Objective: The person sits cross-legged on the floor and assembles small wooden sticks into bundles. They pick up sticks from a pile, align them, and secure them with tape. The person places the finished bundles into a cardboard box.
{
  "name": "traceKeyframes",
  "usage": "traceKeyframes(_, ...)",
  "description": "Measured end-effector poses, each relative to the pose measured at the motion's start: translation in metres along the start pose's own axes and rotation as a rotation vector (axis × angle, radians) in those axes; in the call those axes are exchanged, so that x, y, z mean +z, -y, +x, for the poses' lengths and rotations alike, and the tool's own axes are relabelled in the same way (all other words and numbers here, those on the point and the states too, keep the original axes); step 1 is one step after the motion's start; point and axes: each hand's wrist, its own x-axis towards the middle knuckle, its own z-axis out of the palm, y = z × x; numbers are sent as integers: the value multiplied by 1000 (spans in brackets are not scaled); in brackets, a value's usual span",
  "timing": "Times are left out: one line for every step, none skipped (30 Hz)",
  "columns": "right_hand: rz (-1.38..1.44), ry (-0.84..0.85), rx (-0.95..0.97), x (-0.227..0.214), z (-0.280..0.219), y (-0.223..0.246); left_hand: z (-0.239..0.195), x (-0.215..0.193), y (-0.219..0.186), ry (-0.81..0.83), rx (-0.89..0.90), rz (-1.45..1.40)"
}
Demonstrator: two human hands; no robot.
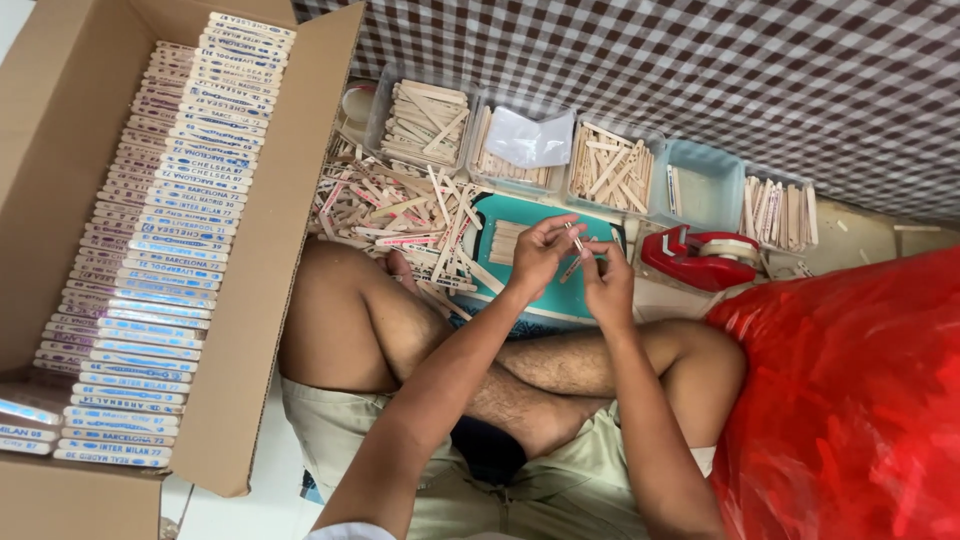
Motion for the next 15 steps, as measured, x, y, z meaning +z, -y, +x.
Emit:
traceKeyframes(0,-7,4,0,0,-6,-1,0,2,6,-5,2)
traceKeyframes(-31,-8,-40,0,2,-13,-1,0,5,6,-28,17)
traceKeyframes(-62,-8,-83,0,3,-19,-1,0,7,5,-50,31)
traceKeyframes(-63,-10,-81,1,4,-23,0,-3,9,7,-52,31)
traceKeyframes(-134,-7,-152,1,5,-27,1,-6,12,0,-56,90)
traceKeyframes(-203,-1,-224,4,7,-30,2,-10,13,-12,-58,150)
traceKeyframes(-202,1,-223,1,5,-28,3,-12,17,-15,-58,150)
traceKeyframes(-275,57,-221,0,5,-24,6,-15,20,-12,-68,249)
traceKeyframes(-348,112,-217,-2,6,-21,10,-17,22,-11,-77,347)
traceKeyframes(-347,113,-218,-4,7,-25,12,-23,26,-12,-76,347)
traceKeyframes(-401,147,-129,-6,8,-28,15,-28,31,1,40,571)
traceKeyframes(-454,178,-35,-8,8,-32,16,-34,36,17,156,794)
traceKeyframes(-454,178,-33,-7,11,-36,12,-33,26,18,154,795)
traceKeyframes(-433,222,92,-6,13,-40,7,-33,16,-6,289,1109)
traceKeyframes(-410,265,217,-4,16,-44,2,-33,6,-31,428,1421)
